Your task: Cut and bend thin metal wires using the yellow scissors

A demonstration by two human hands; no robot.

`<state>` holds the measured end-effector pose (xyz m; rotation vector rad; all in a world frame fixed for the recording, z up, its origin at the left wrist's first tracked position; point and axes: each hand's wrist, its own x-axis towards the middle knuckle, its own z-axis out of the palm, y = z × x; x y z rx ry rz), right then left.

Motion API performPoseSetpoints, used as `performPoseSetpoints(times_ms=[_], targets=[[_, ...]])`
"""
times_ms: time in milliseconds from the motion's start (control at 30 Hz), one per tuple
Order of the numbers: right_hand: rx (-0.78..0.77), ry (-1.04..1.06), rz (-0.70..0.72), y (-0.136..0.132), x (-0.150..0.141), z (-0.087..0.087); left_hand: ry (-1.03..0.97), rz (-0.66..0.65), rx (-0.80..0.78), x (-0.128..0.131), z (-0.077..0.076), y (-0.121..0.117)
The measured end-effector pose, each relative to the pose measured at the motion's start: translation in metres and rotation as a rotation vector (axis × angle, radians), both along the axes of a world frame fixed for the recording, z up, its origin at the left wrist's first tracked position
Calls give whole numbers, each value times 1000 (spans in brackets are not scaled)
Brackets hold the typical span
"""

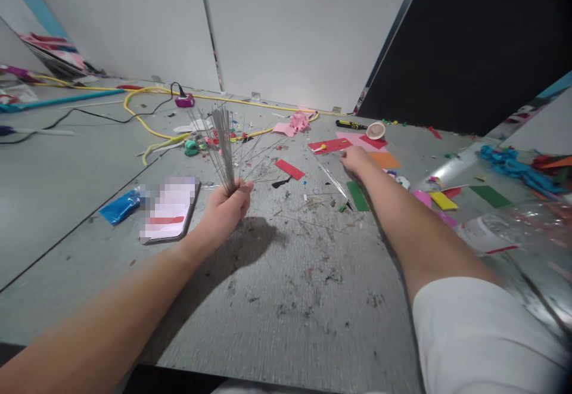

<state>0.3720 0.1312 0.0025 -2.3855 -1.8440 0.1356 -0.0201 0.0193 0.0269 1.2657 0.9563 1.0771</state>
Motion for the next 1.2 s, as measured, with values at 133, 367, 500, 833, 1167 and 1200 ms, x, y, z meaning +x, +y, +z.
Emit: performPoseSetpoints(times_ms=[133,367,500,833,1167,1200], targets=[[-14,-49,94,0,-33,-2,22,-5,1,0,1,-1],[-39,-86,133,-21,-79,-9,78,-6,39,-1,-1,-2],[-104,-149,105,-27,-86,-5,74,-5,58,0,-2,-1],[-236,-150,39,-17,-81,13,53,5,74,0,-2,3],[113,48,-44,-47,-80,53,9,24,73,-1,-5,2],[213,162,-34,-49,-81,60,8,12,73,-1,-5,2]])
